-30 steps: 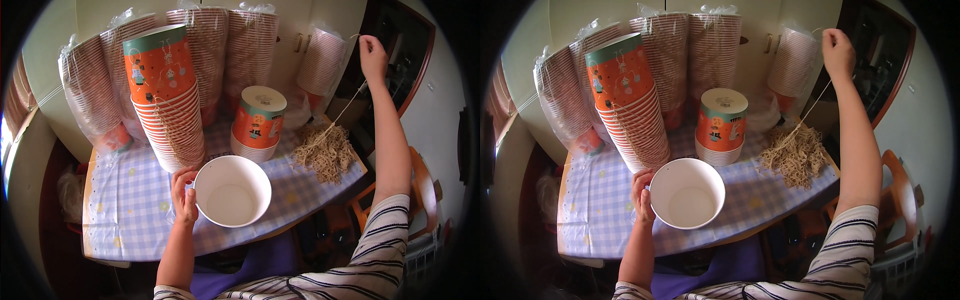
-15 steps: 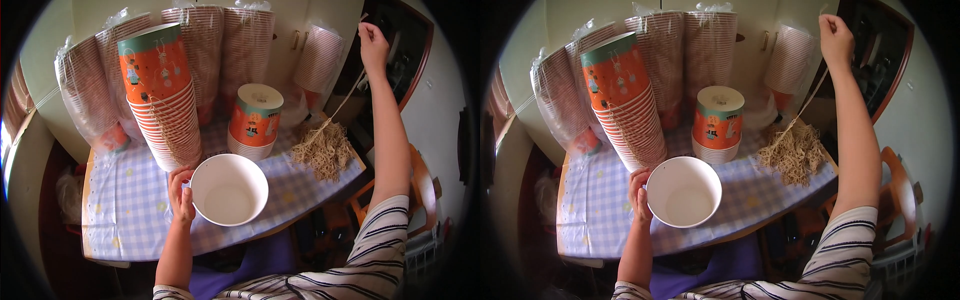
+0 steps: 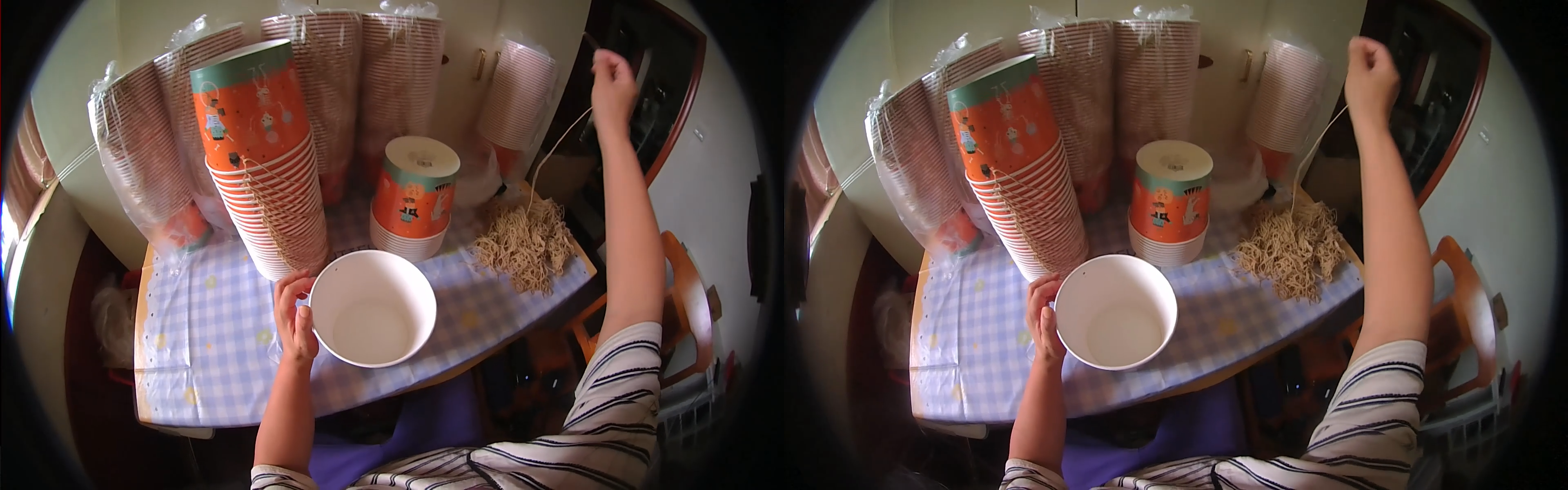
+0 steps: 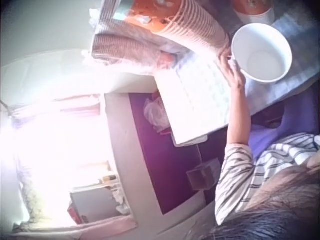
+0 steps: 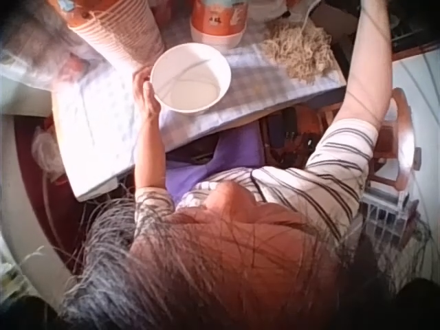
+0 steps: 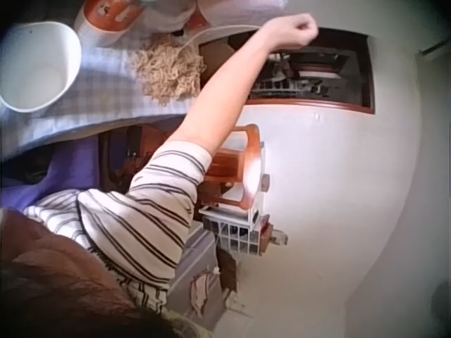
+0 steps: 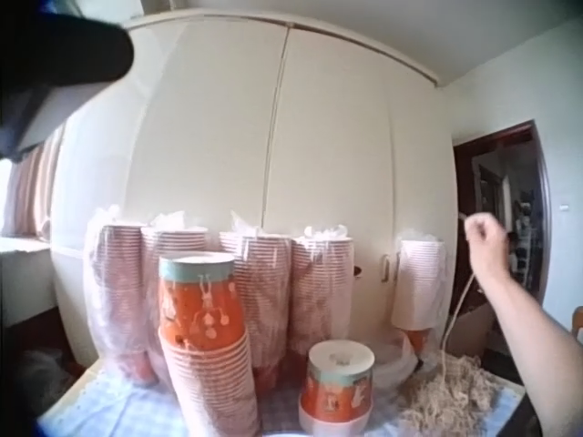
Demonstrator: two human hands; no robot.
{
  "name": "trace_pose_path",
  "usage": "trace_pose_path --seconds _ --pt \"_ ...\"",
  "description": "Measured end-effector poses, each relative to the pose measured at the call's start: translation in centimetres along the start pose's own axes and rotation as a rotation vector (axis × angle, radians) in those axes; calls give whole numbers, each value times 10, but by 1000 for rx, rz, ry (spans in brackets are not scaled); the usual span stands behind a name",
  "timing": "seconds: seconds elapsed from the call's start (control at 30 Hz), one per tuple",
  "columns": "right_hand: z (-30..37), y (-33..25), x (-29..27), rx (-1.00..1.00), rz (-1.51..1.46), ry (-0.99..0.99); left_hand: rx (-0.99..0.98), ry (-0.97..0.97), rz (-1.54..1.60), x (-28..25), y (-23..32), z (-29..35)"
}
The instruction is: The person is attaching elastic strings to paper buckets to create handles.
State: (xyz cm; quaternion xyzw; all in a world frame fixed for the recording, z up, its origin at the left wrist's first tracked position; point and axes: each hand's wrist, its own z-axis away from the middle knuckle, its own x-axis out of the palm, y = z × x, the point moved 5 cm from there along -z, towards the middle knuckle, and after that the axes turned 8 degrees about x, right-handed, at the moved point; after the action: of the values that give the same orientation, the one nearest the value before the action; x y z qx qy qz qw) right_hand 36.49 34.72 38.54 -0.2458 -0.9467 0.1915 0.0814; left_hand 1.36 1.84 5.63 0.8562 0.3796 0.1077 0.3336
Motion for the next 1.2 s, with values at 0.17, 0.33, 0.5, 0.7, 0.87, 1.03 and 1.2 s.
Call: trace_pose_path --seconds 0.17,0.33,0.5,0.7,0.87,1.03,1.2 --pt "1 -47 -3 -175 -14 111 -15 21 29 2 3 -1" --pt "41 -49 18 111 -243 -287 5 7 32 3 4 -4" --pt "145 -94 29 608 -742 -823 19 7 -1 -3 2 -2" --pt "259 -121 38 1015 -971 -1311 28 53 27 -9 7 -3" --pt "300 -135 51 719 -873 -1373 36 119 152 -14 11 -10" --pt "312 -154 63 614 -855 -1388 -118 51 203 -15 39 -32" --pt "295 -175 62 313 -775 -1202 -150 -227 157 7 74 -64"
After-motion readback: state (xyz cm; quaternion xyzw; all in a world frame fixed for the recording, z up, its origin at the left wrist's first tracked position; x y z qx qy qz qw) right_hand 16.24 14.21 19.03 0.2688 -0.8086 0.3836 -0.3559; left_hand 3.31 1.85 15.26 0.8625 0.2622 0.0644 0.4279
